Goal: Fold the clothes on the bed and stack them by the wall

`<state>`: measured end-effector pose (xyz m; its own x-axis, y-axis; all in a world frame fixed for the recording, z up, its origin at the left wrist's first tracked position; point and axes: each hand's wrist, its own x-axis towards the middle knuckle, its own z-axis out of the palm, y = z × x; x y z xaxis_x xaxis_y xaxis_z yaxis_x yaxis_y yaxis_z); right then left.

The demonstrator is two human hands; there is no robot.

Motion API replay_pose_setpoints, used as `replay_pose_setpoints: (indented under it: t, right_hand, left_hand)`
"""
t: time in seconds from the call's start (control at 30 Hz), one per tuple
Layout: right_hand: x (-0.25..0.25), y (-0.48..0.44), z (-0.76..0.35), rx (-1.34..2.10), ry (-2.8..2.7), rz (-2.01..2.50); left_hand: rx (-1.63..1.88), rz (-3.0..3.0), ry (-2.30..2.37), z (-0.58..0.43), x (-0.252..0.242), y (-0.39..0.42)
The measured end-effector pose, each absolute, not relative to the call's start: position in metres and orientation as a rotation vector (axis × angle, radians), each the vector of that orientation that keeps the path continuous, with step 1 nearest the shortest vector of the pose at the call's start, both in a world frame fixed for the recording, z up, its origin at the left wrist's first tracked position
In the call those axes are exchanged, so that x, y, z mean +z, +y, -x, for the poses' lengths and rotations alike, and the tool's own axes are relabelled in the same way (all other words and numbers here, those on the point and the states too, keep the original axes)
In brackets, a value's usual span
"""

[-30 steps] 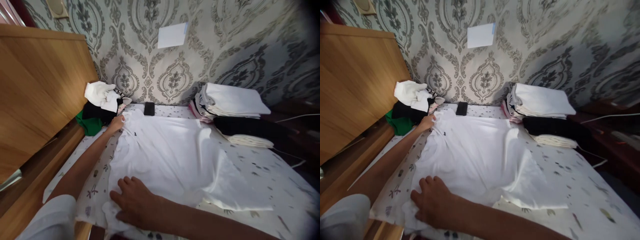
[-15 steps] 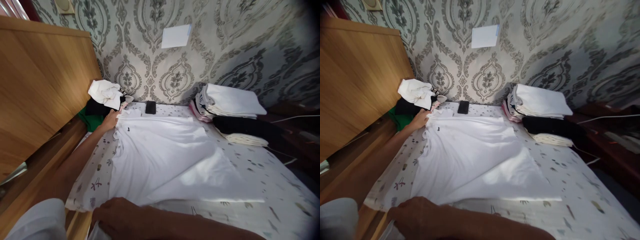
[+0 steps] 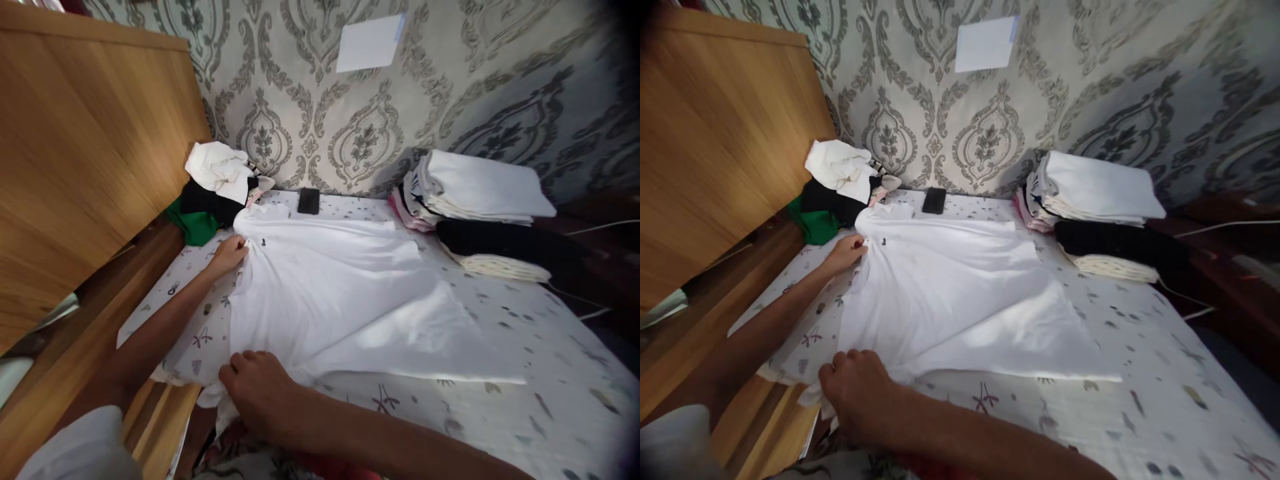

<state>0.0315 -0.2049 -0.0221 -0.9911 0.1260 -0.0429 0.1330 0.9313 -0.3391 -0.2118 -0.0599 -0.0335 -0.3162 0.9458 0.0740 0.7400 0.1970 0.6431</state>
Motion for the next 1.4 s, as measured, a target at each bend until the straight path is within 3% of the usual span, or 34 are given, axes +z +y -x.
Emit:
replay_pose_setpoints:
  t: [0.27,0.47,0.63,0.7,0.8,0.87,0.93,1.0,1.1,1.2,1.4]
  right_hand:
    - [0.005,-0.206,-0.034,-1.061,3.147,-0.151]
    - [-0.015,-0.220,-0.018,-0.894,3.137,0.079]
    - [-0.003,-0.209,-0.048,-0.891,3.337,0.234]
    - [0.000,-0.189,-0.080,-1.003,3.460,-0.044]
    - [-0.008,-0.151,-0.154,-1.054,3.502,-1.066]
    - [-0.019,-0.131,-0.213,-0.783,3.285,-1.883]
    - [-0.032,-0.120,-0.268,-0.361,2.894,-2.378]
    - [-0.042,-0.117,-0.307,-0.120,2.574,-2.524]
    - [-0.048,-0.121,-0.333,-0.069,2.377,-2.572]
    - [-0.043,-0.126,-0.333,-0.266,2.374,-2.597]
    - [-0.029,-0.130,-0.332,-0.835,2.387,-2.793]
  left_hand:
    - [0.934,-1.363,2.355,0.236,-0.017,-0.081]
    - [0.669,-1.414,2.558,0.238,-0.011,-0.112]
    - [0.231,-1.939,2.751,0.208,-0.002,-0.130]
    - [0.347,-2.223,2.592,0.189,-0.002,-0.134]
    - [0.602,-2.447,1.990,0.144,-0.008,-0.144]
    - [0.582,-2.461,1.550,0.105,-0.013,-0.158]
    - [0.470,-2.465,1.240,0.066,-0.016,-0.176]
    - [0.380,-2.500,1.033,0.036,-0.016,-0.186]
    - [0.345,-2.531,0.934,0.012,-0.013,-0.164]
    - [0.402,-2.515,1.049,-0.004,-0.007,-0.086]
    - [0.463,-2.324,1.700,-0.067,-0.002,0.113]
